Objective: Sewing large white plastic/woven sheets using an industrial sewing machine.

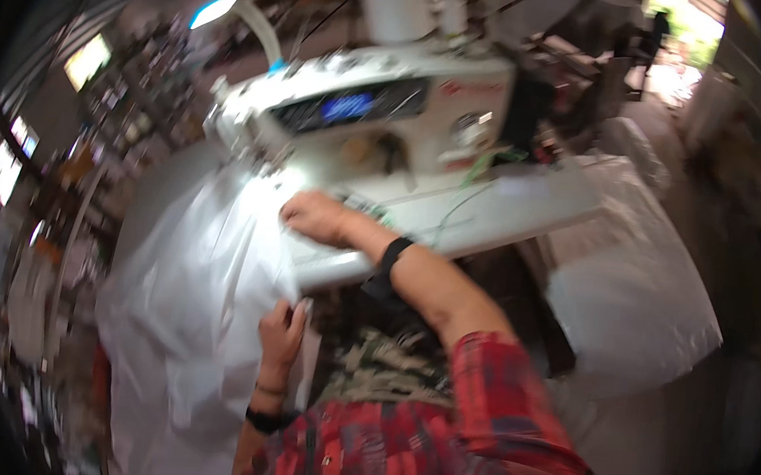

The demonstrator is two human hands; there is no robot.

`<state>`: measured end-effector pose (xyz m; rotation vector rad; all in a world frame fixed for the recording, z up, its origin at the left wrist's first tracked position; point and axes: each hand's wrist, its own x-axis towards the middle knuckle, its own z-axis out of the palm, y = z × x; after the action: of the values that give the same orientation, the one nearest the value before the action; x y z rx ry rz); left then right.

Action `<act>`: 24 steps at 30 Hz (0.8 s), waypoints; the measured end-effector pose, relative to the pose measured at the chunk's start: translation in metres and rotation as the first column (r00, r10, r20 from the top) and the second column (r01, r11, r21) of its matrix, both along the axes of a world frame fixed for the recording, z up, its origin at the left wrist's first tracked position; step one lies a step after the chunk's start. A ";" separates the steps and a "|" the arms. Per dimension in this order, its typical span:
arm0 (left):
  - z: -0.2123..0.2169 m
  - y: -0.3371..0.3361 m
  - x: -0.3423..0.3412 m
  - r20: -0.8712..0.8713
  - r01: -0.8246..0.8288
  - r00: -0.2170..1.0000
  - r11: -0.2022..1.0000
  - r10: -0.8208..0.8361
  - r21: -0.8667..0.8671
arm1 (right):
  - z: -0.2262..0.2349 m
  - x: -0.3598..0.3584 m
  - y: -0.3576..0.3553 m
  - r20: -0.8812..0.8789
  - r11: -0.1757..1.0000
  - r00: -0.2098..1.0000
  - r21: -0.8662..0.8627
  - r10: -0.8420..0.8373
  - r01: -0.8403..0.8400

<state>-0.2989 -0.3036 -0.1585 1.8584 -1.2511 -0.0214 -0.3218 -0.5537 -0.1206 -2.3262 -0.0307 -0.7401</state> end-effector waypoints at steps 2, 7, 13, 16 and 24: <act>-0.003 0.009 0.000 -0.063 0.005 0.998 1.000 -0.003 0.026 | -0.004 -0.011 0.004 0.021 0.995 1.000 -0.099 -0.017 0.019; -0.002 0.082 -0.006 -0.404 -0.014 0.915 1.000 0.016 0.008 | 0.011 -0.084 0.084 0.240 0.976 0.948 -0.008 -0.208 0.216; -0.037 0.194 -0.028 -0.408 -0.085 0.903 0.988 0.132 0.130 | -0.054 -0.135 0.148 -0.383 0.742 0.921 0.596 -0.072 0.306; -0.065 0.242 -0.037 -0.240 -0.243 0.926 0.947 0.291 0.211 | -0.084 -0.128 0.156 -0.345 0.664 0.938 0.694 -0.032 0.278; -0.163 0.282 -0.055 -0.581 -0.504 0.617 0.834 0.530 0.226 | -0.134 -0.070 0.148 -0.189 0.467 0.962 0.881 0.197 0.078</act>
<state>-0.3539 -0.0217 -0.3215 1.9492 -0.2213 -0.3292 -0.3916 -0.4055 -0.2542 -1.3442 0.3284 -0.2514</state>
